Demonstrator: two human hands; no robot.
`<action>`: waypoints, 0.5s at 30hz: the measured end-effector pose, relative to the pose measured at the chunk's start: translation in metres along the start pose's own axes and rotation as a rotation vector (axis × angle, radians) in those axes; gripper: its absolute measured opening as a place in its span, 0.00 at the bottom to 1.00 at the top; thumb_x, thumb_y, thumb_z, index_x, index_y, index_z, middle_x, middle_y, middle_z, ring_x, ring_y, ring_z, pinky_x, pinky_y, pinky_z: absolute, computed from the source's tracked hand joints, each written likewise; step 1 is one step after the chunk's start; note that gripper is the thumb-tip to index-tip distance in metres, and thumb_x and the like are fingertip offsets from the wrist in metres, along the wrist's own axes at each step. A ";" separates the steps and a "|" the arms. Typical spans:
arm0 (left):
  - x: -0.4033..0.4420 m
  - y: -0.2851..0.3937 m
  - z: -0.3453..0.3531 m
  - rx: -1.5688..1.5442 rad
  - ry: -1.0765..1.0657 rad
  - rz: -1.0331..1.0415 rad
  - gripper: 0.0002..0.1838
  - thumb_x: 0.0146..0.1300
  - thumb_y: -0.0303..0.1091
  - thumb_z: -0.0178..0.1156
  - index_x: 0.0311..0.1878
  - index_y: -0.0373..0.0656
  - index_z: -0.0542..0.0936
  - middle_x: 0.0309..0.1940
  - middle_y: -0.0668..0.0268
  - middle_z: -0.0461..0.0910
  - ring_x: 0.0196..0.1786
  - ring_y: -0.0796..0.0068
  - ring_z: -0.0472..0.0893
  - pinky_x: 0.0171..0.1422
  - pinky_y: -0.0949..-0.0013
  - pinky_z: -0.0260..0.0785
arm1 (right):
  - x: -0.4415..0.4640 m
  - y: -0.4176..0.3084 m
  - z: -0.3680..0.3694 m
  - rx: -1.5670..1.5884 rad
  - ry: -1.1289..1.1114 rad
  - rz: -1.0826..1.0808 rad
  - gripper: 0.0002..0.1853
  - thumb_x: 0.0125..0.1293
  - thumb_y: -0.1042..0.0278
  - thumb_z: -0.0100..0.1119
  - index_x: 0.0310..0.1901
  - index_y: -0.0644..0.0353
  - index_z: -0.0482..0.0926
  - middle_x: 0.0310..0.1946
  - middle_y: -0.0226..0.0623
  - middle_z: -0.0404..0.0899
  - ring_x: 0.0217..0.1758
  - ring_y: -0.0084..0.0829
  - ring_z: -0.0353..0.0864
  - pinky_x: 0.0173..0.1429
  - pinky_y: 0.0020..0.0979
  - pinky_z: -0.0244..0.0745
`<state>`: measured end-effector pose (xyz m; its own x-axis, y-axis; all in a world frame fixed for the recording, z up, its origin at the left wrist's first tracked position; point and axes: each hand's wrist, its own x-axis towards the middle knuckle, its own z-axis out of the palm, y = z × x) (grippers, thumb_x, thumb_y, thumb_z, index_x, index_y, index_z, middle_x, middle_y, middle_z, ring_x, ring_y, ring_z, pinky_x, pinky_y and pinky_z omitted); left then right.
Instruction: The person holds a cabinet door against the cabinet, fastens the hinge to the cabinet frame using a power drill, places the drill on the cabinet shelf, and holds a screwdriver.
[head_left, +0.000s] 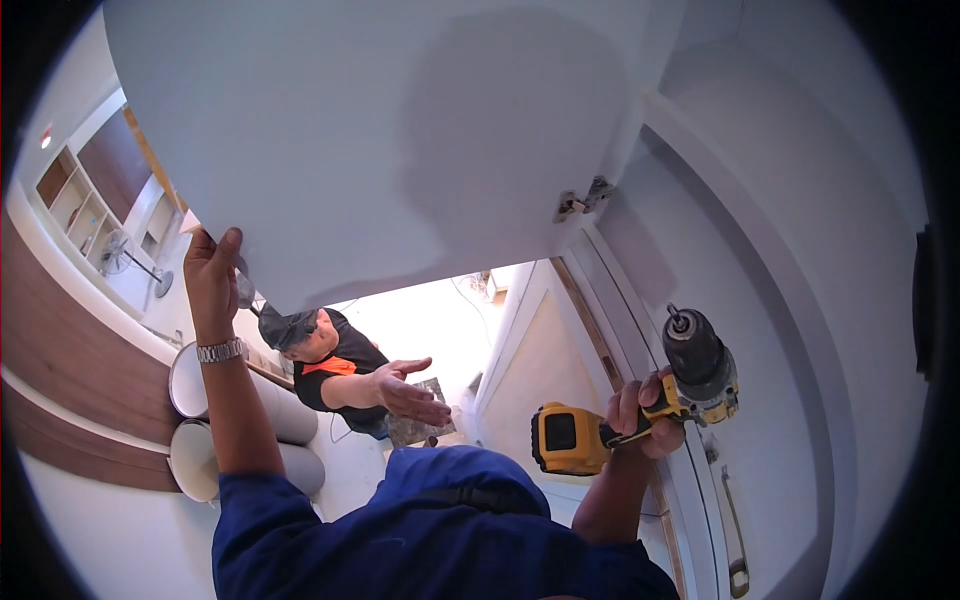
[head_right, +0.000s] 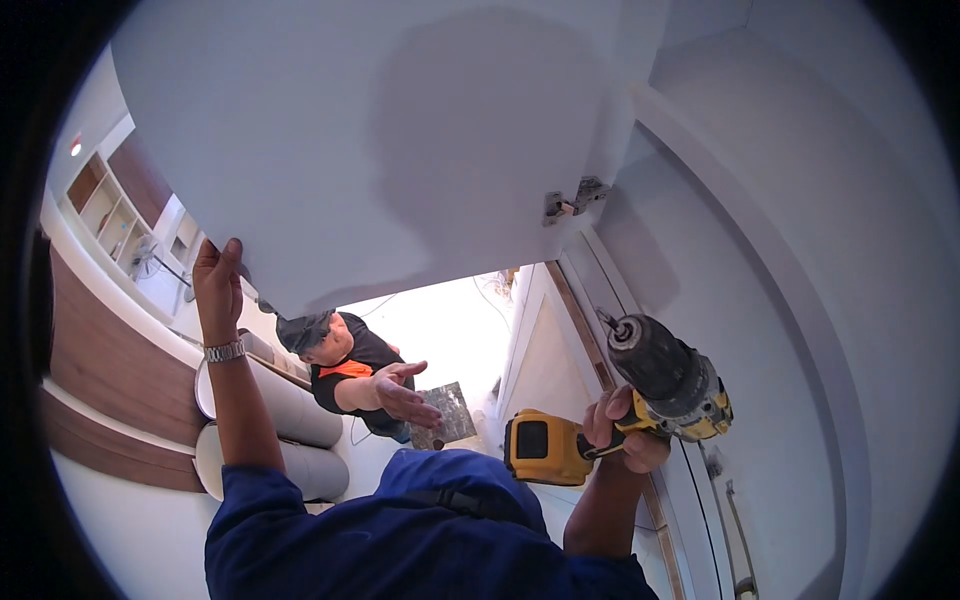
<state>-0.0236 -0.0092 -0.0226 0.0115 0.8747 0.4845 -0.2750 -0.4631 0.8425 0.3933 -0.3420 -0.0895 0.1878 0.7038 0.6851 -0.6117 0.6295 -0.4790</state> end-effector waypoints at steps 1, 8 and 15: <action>0.001 -0.001 0.001 -0.016 0.014 -0.007 0.14 0.63 0.26 0.63 0.51 0.35 0.77 0.42 0.64 0.83 0.43 0.80 0.80 0.49 0.78 0.70 | 0.000 -0.002 0.000 0.004 -0.014 -0.010 0.30 0.55 0.77 0.63 0.61 0.66 0.65 0.45 0.46 0.78 0.26 0.34 0.78 0.28 0.34 0.72; 0.002 0.002 0.007 -0.022 0.003 -0.021 0.15 0.62 0.26 0.64 0.50 0.34 0.77 0.44 0.63 0.82 0.45 0.77 0.80 0.52 0.75 0.70 | -0.007 -0.006 -0.003 -0.023 0.041 -0.033 0.31 0.56 0.78 0.63 0.61 0.66 0.65 0.45 0.45 0.78 0.27 0.34 0.77 0.28 0.34 0.72; 0.000 0.005 0.000 0.026 -0.045 -0.007 0.17 0.60 0.27 0.65 0.51 0.32 0.77 0.44 0.64 0.82 0.47 0.76 0.79 0.59 0.71 0.66 | -0.005 -0.009 0.001 -0.057 0.037 -0.055 0.30 0.57 0.76 0.63 0.62 0.66 0.64 0.45 0.43 0.78 0.26 0.32 0.77 0.27 0.33 0.71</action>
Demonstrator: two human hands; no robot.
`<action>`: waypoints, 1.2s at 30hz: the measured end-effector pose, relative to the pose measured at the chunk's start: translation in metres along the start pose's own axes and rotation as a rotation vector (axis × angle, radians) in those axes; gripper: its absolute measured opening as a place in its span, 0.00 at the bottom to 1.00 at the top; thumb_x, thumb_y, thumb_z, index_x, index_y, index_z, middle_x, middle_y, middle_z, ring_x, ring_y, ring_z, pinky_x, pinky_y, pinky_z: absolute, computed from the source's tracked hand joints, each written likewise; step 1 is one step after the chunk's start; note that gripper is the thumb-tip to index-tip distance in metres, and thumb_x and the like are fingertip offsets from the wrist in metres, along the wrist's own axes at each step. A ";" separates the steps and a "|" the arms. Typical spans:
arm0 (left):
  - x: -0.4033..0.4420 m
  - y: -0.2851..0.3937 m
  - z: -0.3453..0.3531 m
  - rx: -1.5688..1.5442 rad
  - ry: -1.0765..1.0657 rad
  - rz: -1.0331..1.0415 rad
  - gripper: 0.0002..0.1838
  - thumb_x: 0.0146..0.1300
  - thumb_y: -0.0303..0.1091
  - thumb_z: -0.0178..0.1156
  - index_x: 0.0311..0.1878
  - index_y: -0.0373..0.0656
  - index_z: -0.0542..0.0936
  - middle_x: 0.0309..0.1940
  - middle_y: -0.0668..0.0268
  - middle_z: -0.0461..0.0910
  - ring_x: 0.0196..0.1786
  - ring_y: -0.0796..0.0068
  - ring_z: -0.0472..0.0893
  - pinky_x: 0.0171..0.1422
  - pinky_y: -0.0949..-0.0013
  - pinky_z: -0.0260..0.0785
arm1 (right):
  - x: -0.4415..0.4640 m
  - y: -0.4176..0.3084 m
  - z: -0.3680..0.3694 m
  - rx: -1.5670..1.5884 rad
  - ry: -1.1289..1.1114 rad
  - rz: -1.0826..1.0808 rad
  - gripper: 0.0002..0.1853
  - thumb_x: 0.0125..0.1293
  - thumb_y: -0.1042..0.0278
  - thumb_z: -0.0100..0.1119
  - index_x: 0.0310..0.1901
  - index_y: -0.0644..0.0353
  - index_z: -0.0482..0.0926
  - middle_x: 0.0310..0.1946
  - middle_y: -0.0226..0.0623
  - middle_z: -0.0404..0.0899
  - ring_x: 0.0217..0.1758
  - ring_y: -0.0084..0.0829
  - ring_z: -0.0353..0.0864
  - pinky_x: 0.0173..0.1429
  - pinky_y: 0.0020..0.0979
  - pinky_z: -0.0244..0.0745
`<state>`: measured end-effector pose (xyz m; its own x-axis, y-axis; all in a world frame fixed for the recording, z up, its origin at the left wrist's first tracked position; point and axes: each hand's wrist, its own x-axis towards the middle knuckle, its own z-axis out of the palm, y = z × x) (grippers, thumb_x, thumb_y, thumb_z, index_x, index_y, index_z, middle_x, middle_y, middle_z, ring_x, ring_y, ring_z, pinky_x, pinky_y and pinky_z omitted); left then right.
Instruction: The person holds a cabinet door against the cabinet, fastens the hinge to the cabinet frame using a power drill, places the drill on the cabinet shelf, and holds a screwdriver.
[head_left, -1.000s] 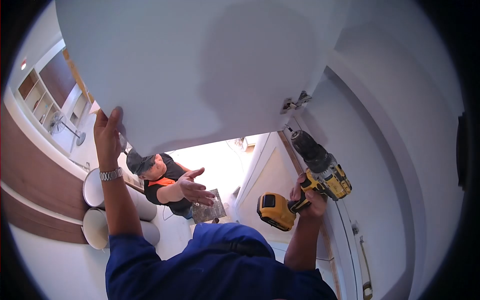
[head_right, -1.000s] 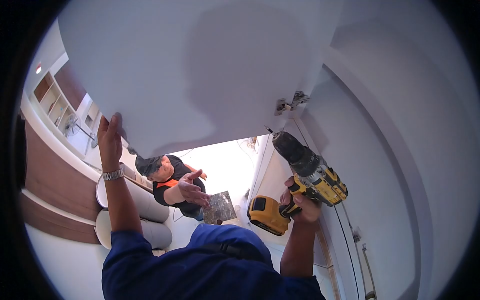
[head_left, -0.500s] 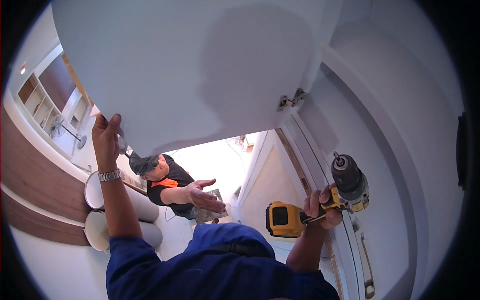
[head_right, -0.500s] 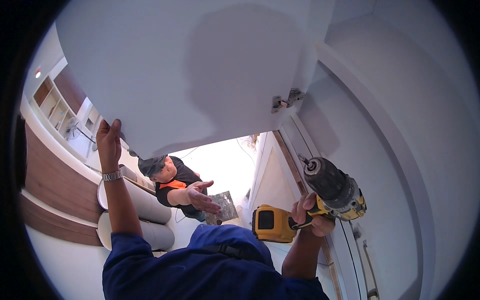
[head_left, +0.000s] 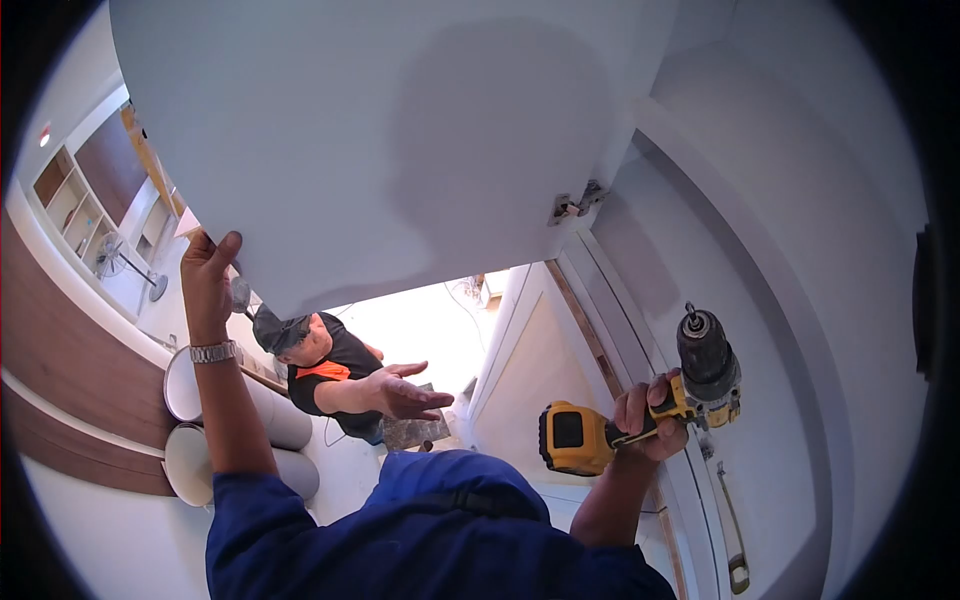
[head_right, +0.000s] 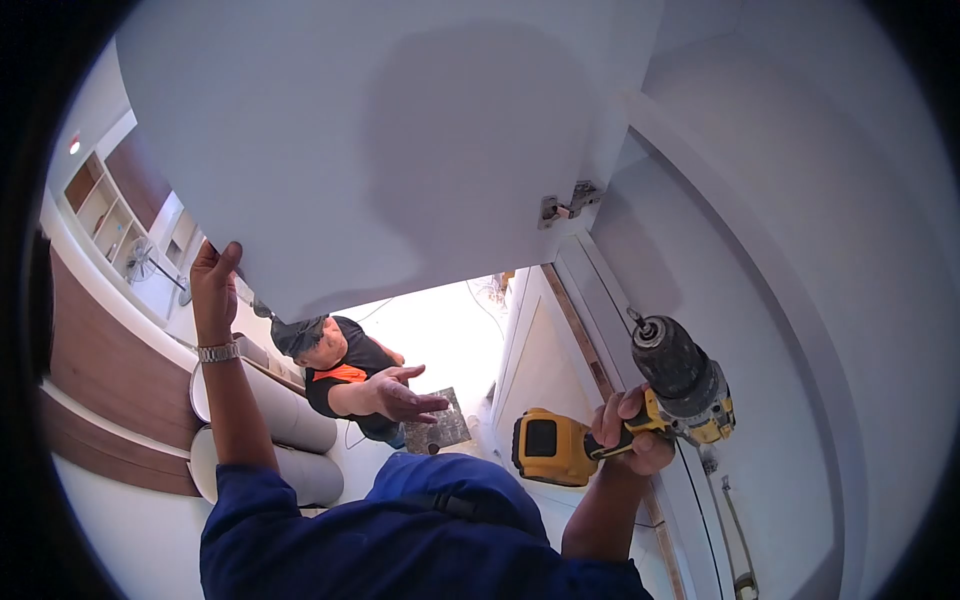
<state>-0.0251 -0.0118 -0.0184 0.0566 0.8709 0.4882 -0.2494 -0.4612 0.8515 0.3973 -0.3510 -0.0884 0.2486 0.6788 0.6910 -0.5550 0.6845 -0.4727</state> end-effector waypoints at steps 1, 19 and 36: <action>-0.001 0.001 0.002 -0.002 0.000 0.016 0.17 0.60 0.28 0.66 0.51 0.32 0.78 0.44 0.64 0.82 0.47 0.76 0.79 0.59 0.71 0.65 | 0.001 0.000 0.000 -0.006 -0.003 -0.001 0.30 0.57 0.76 0.63 0.62 0.66 0.64 0.45 0.43 0.78 0.26 0.32 0.77 0.27 0.33 0.71; -0.015 0.002 0.000 0.196 0.123 0.127 0.22 0.69 0.42 0.58 0.58 0.34 0.72 0.54 0.62 0.75 0.56 0.74 0.73 0.66 0.67 0.59 | -0.007 0.009 0.013 -0.118 0.083 0.077 0.29 0.56 0.74 0.62 0.60 0.66 0.65 0.46 0.45 0.77 0.28 0.32 0.78 0.33 0.33 0.72; -0.208 -0.008 0.200 0.002 -1.240 -0.061 0.62 0.44 0.55 0.76 0.73 0.34 0.49 0.68 0.44 0.59 0.72 0.50 0.60 0.74 0.56 0.54 | -0.061 0.096 0.045 -1.050 -0.044 0.248 0.41 0.60 0.70 0.64 0.69 0.65 0.48 0.62 0.48 0.61 0.67 0.42 0.64 0.69 0.41 0.63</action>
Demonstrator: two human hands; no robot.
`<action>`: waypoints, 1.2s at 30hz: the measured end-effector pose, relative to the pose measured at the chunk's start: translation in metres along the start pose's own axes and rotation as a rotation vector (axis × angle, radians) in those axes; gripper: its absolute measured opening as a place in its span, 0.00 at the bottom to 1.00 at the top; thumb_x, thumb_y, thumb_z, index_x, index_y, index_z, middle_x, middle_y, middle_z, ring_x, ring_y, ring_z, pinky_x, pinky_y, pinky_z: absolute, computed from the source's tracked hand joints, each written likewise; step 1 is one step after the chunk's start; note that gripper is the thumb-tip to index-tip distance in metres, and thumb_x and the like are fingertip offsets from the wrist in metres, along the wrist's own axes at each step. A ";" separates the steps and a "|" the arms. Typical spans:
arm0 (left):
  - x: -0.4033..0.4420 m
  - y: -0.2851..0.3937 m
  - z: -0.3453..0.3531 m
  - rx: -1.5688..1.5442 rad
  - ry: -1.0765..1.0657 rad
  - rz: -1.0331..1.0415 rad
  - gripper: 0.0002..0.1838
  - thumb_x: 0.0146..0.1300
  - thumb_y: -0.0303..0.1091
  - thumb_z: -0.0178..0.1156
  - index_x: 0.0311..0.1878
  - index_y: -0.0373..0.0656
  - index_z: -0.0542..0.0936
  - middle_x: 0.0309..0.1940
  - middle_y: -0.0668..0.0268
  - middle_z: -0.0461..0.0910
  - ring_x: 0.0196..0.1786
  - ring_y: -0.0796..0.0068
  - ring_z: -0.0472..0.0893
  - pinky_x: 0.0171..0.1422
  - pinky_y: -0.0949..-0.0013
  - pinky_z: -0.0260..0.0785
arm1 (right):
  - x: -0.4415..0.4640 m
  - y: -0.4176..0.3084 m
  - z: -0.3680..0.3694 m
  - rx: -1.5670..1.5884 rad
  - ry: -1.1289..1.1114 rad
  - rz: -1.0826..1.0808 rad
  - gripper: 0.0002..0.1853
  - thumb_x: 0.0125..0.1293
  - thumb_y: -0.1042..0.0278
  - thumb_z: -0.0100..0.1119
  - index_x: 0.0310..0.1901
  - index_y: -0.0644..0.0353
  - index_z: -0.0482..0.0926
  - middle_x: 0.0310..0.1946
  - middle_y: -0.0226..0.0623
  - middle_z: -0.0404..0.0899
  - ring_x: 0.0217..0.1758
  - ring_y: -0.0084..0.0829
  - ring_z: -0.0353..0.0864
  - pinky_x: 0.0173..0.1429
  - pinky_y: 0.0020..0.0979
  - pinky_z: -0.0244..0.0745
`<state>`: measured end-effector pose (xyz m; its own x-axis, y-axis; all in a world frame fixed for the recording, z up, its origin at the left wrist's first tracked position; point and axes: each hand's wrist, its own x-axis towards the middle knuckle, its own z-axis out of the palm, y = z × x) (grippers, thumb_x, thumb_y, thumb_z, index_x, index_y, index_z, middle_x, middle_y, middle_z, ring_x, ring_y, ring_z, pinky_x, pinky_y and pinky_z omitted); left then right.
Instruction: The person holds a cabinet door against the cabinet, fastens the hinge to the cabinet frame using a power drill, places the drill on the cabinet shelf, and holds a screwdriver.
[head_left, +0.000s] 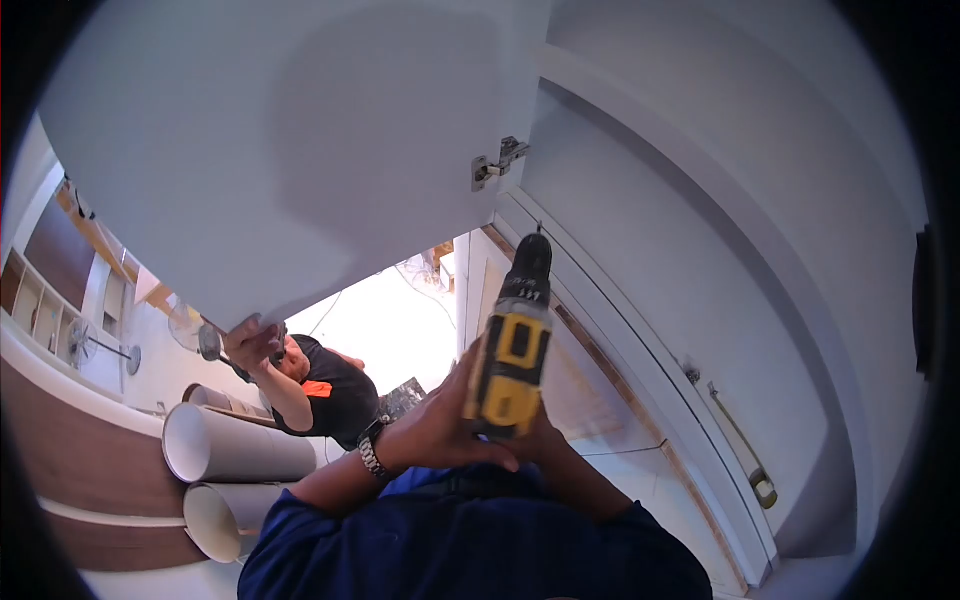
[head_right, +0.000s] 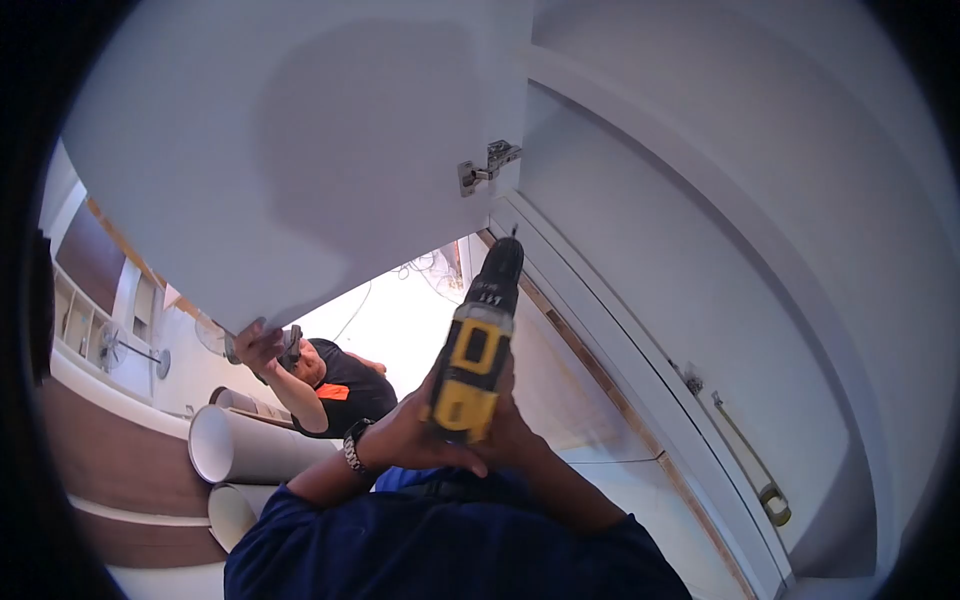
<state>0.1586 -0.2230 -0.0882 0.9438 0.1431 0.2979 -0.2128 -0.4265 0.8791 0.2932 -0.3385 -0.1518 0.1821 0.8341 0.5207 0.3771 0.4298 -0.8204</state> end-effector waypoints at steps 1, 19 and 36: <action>-0.007 -0.013 -0.002 -0.010 -0.057 0.000 0.57 0.46 0.53 0.76 0.72 0.36 0.54 0.67 0.48 0.63 0.71 0.54 0.63 0.72 0.57 0.57 | 0.006 -0.018 0.001 -0.054 -0.033 0.061 0.45 0.62 0.70 0.62 0.71 0.65 0.39 0.65 0.51 0.56 0.69 0.45 0.62 0.70 0.43 0.60; -0.014 -0.040 0.033 -0.319 0.231 -0.055 0.29 0.67 0.33 0.57 0.69 0.44 0.60 0.55 0.61 0.76 0.54 0.72 0.76 0.57 0.69 0.70 | 0.099 -0.027 -0.035 1.099 0.143 0.301 0.23 0.65 0.60 0.63 0.57 0.61 0.70 0.41 0.35 0.75 0.42 0.25 0.79 0.52 0.31 0.76; -0.049 -0.078 0.020 0.283 0.209 0.079 0.19 0.62 0.35 0.61 0.55 0.44 0.75 0.47 0.64 0.79 0.51 0.70 0.77 0.54 0.66 0.71 | 0.095 -0.070 -0.007 1.142 0.213 0.407 0.08 0.56 0.82 0.60 0.29 0.56 0.73 0.27 0.34 0.75 0.36 0.32 0.77 0.47 0.36 0.72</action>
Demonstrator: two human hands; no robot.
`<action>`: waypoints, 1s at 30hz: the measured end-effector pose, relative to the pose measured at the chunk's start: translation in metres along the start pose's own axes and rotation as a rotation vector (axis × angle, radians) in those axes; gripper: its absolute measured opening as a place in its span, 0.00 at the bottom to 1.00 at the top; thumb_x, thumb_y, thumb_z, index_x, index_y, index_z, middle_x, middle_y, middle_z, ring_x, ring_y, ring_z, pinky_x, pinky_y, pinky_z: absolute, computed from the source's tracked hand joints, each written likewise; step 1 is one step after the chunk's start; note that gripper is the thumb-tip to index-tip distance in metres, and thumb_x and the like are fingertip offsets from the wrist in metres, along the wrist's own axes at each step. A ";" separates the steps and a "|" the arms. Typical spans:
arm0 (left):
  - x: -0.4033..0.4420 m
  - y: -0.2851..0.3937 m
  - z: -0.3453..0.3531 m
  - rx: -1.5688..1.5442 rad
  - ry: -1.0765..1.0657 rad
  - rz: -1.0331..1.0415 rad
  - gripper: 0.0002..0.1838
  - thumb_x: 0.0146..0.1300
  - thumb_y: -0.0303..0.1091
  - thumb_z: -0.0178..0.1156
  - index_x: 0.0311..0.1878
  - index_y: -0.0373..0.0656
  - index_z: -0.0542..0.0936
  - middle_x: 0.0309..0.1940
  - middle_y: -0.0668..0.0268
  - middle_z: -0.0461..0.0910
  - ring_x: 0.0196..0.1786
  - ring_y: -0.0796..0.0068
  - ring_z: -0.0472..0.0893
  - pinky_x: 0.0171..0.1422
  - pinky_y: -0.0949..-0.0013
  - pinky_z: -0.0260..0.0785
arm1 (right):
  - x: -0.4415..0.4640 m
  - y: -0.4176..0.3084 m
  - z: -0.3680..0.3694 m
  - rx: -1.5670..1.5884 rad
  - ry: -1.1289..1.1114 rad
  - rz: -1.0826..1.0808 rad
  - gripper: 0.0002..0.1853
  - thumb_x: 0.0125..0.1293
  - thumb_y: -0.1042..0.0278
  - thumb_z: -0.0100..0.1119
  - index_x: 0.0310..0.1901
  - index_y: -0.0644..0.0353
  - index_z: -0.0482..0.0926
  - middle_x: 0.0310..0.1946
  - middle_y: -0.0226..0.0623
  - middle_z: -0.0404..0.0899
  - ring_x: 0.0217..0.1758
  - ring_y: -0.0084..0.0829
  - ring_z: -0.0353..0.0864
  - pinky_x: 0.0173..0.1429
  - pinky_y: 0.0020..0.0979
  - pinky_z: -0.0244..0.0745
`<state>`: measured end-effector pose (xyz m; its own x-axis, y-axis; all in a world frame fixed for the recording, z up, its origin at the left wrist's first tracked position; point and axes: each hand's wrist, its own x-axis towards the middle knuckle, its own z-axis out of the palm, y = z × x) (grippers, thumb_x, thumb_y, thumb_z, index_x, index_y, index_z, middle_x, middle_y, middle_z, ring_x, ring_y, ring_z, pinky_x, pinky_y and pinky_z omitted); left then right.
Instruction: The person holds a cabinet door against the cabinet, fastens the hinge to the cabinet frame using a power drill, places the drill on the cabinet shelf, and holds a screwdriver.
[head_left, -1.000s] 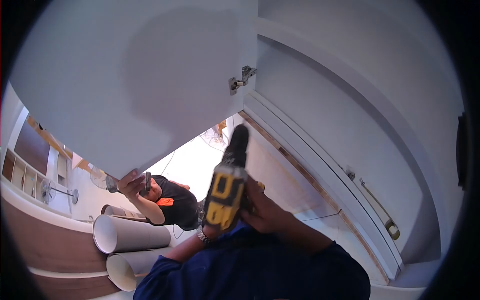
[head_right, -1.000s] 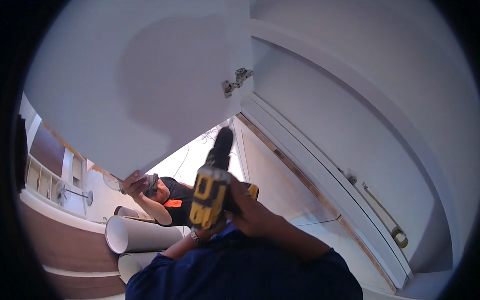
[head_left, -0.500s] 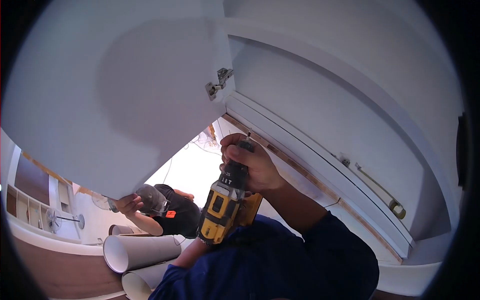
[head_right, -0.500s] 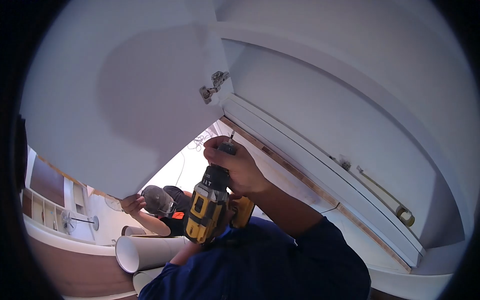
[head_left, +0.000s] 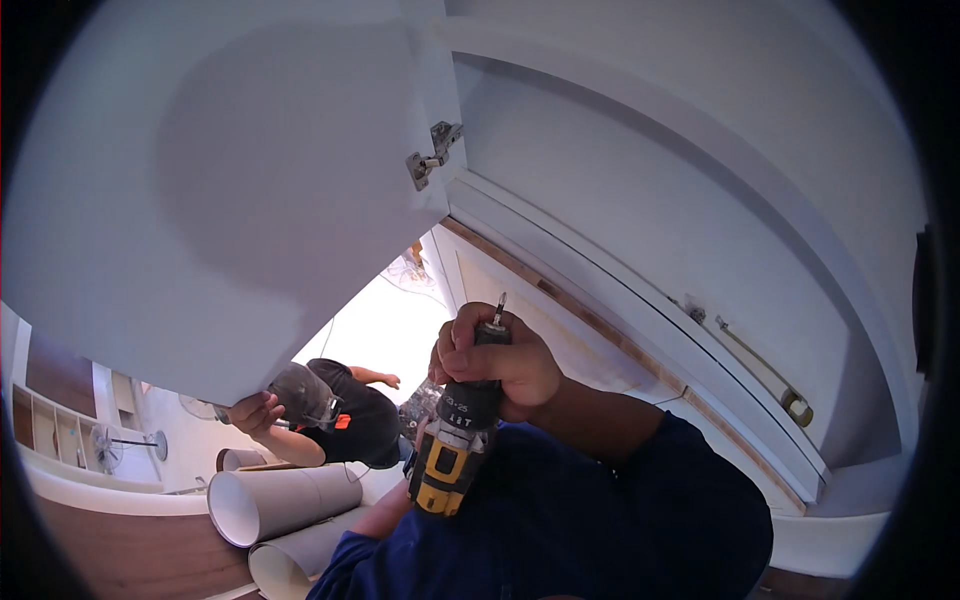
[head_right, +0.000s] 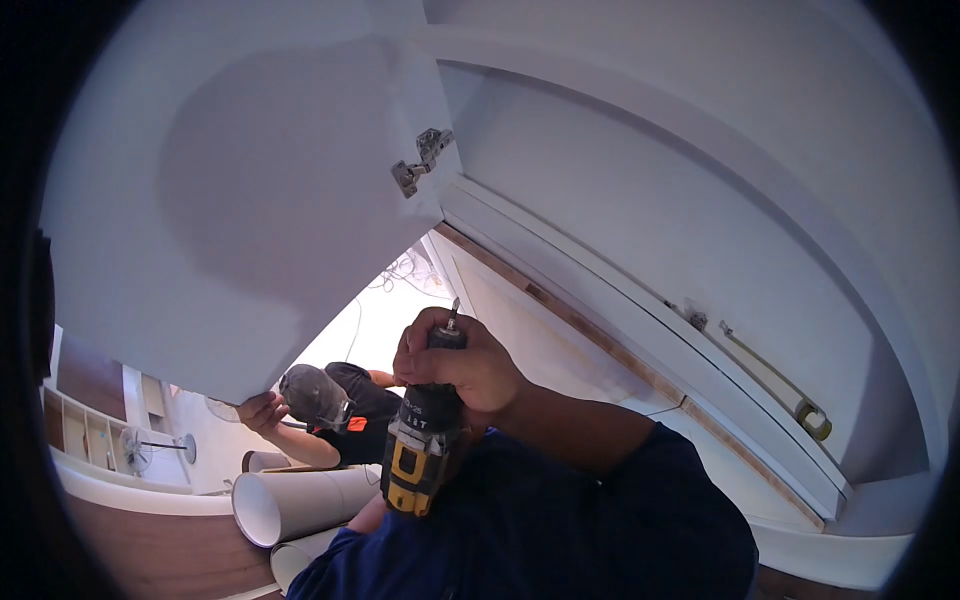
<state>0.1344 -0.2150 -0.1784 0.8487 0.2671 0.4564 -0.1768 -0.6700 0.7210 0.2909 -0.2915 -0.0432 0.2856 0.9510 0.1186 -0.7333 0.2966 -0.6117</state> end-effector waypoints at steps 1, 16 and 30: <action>-0.002 -0.003 0.002 -0.013 -0.005 -0.006 0.19 0.62 0.35 0.61 0.55 0.44 0.75 0.47 0.63 0.78 0.51 0.70 0.77 0.54 0.66 0.71 | -0.001 0.001 0.000 -0.016 0.025 0.006 0.09 0.56 0.83 0.60 0.29 0.56 0.73 0.27 0.34 0.75 0.36 0.32 0.77 0.47 0.37 0.72; -0.018 -0.038 0.021 -0.100 -0.046 -0.046 0.23 0.58 0.38 0.64 0.56 0.42 0.74 0.47 0.61 0.78 0.49 0.67 0.78 0.51 0.65 0.72 | 0.004 0.005 -0.003 -0.016 -0.141 -0.028 0.09 0.56 0.84 0.56 0.32 0.55 0.72 0.27 0.35 0.74 0.35 0.32 0.79 0.47 0.37 0.72; -0.023 -0.056 0.030 -0.142 -0.076 -0.064 0.27 0.55 0.40 0.67 0.56 0.40 0.73 0.46 0.59 0.78 0.48 0.64 0.79 0.48 0.65 0.73 | 0.000 0.008 -0.006 0.018 -0.182 -0.090 0.09 0.56 0.82 0.56 0.33 0.55 0.71 0.27 0.33 0.73 0.34 0.30 0.77 0.44 0.37 0.70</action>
<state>0.1395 -0.2047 -0.2449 0.8946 0.2498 0.3705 -0.1850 -0.5475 0.8161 0.2889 -0.2898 -0.0532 0.2357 0.9201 0.3128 -0.7215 0.3813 -0.5780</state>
